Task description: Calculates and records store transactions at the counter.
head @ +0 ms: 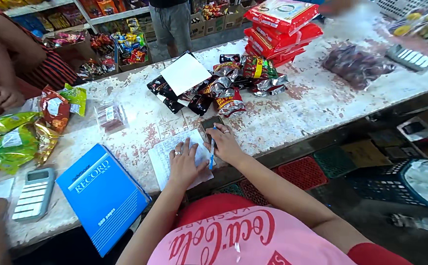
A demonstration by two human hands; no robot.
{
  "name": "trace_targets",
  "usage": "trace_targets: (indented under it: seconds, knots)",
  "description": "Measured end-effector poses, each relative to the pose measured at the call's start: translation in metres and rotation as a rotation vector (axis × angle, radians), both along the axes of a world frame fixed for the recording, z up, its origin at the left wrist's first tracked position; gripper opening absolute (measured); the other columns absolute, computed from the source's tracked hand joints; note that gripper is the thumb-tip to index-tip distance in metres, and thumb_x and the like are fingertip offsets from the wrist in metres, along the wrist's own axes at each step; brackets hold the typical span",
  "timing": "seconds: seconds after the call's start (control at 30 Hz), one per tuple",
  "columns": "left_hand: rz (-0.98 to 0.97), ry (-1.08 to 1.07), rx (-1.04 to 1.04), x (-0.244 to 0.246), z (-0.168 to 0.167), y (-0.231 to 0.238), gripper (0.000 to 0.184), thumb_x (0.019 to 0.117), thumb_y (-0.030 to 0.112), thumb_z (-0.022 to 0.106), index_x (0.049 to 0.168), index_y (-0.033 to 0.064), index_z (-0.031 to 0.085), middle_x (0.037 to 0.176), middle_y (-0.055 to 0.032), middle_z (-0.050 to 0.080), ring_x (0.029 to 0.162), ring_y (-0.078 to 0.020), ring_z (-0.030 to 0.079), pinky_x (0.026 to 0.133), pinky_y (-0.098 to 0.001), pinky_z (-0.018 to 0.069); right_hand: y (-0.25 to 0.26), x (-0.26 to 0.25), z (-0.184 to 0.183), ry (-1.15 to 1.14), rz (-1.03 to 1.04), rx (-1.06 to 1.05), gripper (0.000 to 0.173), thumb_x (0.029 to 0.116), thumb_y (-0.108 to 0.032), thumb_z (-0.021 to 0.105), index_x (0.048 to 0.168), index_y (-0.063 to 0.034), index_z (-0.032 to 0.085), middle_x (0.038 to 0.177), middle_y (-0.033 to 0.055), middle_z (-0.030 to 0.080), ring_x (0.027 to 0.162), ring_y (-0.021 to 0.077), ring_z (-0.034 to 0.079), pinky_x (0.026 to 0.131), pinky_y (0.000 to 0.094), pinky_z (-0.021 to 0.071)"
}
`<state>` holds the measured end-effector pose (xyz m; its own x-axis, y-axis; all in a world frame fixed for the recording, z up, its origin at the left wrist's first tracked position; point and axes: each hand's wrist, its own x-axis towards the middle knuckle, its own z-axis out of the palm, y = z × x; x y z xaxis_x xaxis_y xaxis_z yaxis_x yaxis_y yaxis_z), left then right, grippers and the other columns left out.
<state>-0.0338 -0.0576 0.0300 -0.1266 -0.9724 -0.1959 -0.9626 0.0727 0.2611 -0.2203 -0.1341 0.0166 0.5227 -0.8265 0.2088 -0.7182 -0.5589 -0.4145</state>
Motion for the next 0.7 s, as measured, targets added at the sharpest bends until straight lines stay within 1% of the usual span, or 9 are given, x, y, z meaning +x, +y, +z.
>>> trace_targets:
  seconds: [0.1, 0.17, 0.2, 0.27, 0.33, 0.37, 0.5, 0.63, 0.7]
  knots:
    - [0.021, 0.011, 0.002, 0.001, -0.006, -0.003, 0.081, 0.0932, 0.078, 0.037, 0.151, 0.0217, 0.047, 0.17, -0.0088, 0.022, 0.152, -0.0375, 0.027, 0.116, -0.0596, 0.0247, 0.0, -0.002, 0.0, -0.015, 0.008, 0.021, 0.045, 0.1017, -0.039, 0.057, 0.132, -0.0069, 0.064, 0.132, 0.0122, 0.068, 0.141, 0.0403, 0.046, 0.116, 0.0647, 0.0283]
    - [0.015, 0.02, -0.025, 0.002, -0.011, -0.002, 0.085, 0.0931, 0.078, 0.035, 0.154, 0.02, 0.043, 0.17, -0.0089, 0.022, 0.153, -0.0364, 0.025, 0.118, -0.059, 0.0233, 0.0, -0.011, 0.001, -0.126, -0.02, 0.071, 0.043, 0.1009, -0.037, 0.059, 0.13, -0.0054, 0.066, 0.131, 0.0123, 0.068, 0.14, 0.0398, 0.047, 0.118, 0.0634, 0.0273]
    - [0.011, 0.022, -0.037, 0.003, -0.013, -0.002, 0.087, 0.0929, 0.079, 0.035, 0.156, 0.0196, 0.042, 0.17, -0.0089, 0.023, 0.154, -0.0358, 0.024, 0.119, -0.0588, 0.022, 0.001, -0.018, 0.0, -0.203, -0.049, 0.06, 0.041, 0.1008, -0.035, 0.06, 0.128, -0.0044, 0.067, 0.128, 0.0126, 0.07, 0.137, 0.0396, 0.051, 0.118, 0.0624, 0.0304]
    - [0.002, 0.021, -0.062, 0.004, -0.016, -0.002, 0.089, 0.0929, 0.08, 0.032, 0.158, 0.0193, 0.039, 0.169, -0.0097, 0.024, 0.155, -0.0354, 0.022, 0.121, -0.0585, 0.0196, 0.006, -0.035, -0.004, -0.326, -0.112, -0.034, 0.034, 0.1012, -0.028, 0.058, 0.12, -0.0019, 0.07, 0.117, 0.0126, 0.073, 0.122, 0.0364, 0.062, 0.111, 0.0597, 0.0413]
    - [-0.007, 0.012, -0.084, 0.004, -0.017, -0.002, 0.091, 0.0929, 0.081, 0.029, 0.158, 0.0185, 0.038, 0.169, -0.0117, 0.026, 0.155, -0.0361, 0.022, 0.121, -0.0585, 0.0194, 0.015, -0.051, -0.008, -0.37, -0.127, -0.096, 0.031, 0.1038, -0.024, 0.052, 0.115, -0.0015, 0.069, 0.108, 0.0099, 0.075, 0.11, 0.0286, 0.068, 0.108, 0.0561, 0.0438]
    - [-0.011, 0.008, -0.085, 0.004, -0.017, -0.002, 0.091, 0.093, 0.081, 0.028, 0.158, 0.0182, 0.038, 0.168, -0.0122, 0.026, 0.155, -0.0363, 0.022, 0.122, -0.0583, 0.0193, 0.021, -0.058, -0.012, -0.378, -0.117, -0.118, 0.031, 0.1053, -0.025, 0.05, 0.114, -0.0026, 0.069, 0.107, 0.0086, 0.075, 0.109, 0.0261, 0.069, 0.109, 0.0564, 0.0425]
    - [-0.015, 0.015, -0.084, 0.005, -0.017, -0.003, 0.089, 0.0945, 0.078, 0.028, 0.158, 0.0175, 0.039, 0.168, -0.012, 0.026, 0.155, -0.0357, 0.022, 0.122, -0.0584, 0.0175, 0.038, -0.064, -0.018, -0.25, -0.084, -0.141, 0.035, 0.1069, -0.028, 0.045, 0.12, -0.0075, 0.071, 0.116, 0.008, 0.075, 0.125, 0.0359, 0.063, 0.113, 0.0669, 0.035]
    - [-0.016, 0.028, -0.128, 0.006, -0.021, -0.003, 0.087, 0.095, 0.077, 0.03, 0.156, 0.0165, 0.042, 0.166, -0.0141, 0.03, 0.153, -0.0382, 0.027, 0.121, -0.0595, 0.0205, 0.03, -0.045, -0.007, -0.218, -0.086, -0.156, 0.032, 0.1055, -0.025, 0.048, 0.114, -0.0052, 0.071, 0.109, 0.0092, 0.076, 0.121, 0.0381, 0.064, 0.109, 0.0657, 0.0387]
    - [-0.015, 0.02, -0.111, 0.006, -0.022, -0.003, 0.087, 0.0949, 0.078, 0.03, 0.157, 0.0173, 0.041, 0.167, -0.0133, 0.028, 0.154, -0.0375, 0.025, 0.122, -0.0588, 0.0197, 0.025, -0.033, -0.004, -0.18, -0.065, -0.11, 0.031, 0.1055, -0.025, 0.049, 0.117, -0.0059, 0.07, 0.111, 0.0098, 0.075, 0.124, 0.038, 0.062, 0.111, 0.065, 0.038]
